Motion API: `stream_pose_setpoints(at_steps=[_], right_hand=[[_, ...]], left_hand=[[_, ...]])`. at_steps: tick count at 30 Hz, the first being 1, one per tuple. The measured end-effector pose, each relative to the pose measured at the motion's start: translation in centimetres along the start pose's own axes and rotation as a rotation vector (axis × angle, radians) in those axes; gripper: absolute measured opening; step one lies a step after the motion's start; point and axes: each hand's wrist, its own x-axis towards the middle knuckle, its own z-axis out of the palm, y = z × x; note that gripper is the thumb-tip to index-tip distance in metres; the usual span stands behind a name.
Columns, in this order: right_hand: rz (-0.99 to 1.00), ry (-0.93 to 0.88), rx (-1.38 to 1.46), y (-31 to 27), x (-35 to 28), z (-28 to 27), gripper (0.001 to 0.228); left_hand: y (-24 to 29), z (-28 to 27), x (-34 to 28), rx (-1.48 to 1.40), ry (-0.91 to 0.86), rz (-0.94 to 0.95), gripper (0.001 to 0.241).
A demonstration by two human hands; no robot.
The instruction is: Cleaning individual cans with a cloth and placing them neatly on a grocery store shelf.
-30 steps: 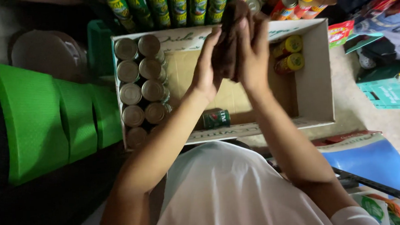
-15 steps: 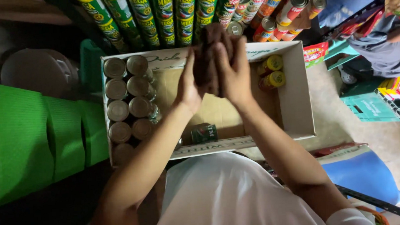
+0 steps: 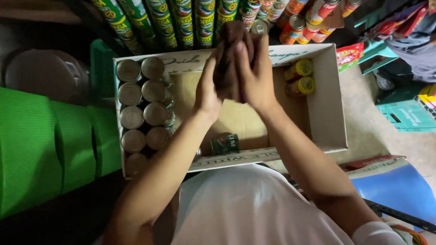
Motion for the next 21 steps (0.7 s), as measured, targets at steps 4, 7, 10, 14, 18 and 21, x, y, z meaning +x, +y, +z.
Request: stream_pose_setpoints(at_steps=[4,7,10,14,18,21], right_hand=[[-0.058,-0.131,-0.139,-5.0,-2.2,0.2,0.035],[-0.117,-0.275,-0.247,-5.8,-3.3,-0.6,0.043],[-0.181,-0.327,-0.331,-5.5,-3.7,-1.4,0.047],[-0.303,-0.209,-0.528,-5.4,-3.8,-2.4,0.037],[-0.350,-0.163,-0.588,-5.4,-3.8,-2.3,0.036],[-0.325,-0.071,-0.591,-4.8,-3.7,-2.6,0.038]], left_hand=[[-3.0,-5.7,3.8,0.045,-0.178,0.356,0.068],[-0.9,-4.8,4.1,-0.066,-0.191,0.230,0.072],[-1.2,-4.9,4.8,-0.443,-0.078,-0.302,0.072],[-1.5,-5.7,4.1,-0.361,-0.233,-0.348,0.090],[1.5,-2.8,2.4,-0.186,-0.280,-0.336,0.085],[2.7,-0.2,0.4,-0.327,-0.386,-0.170,0.034]])
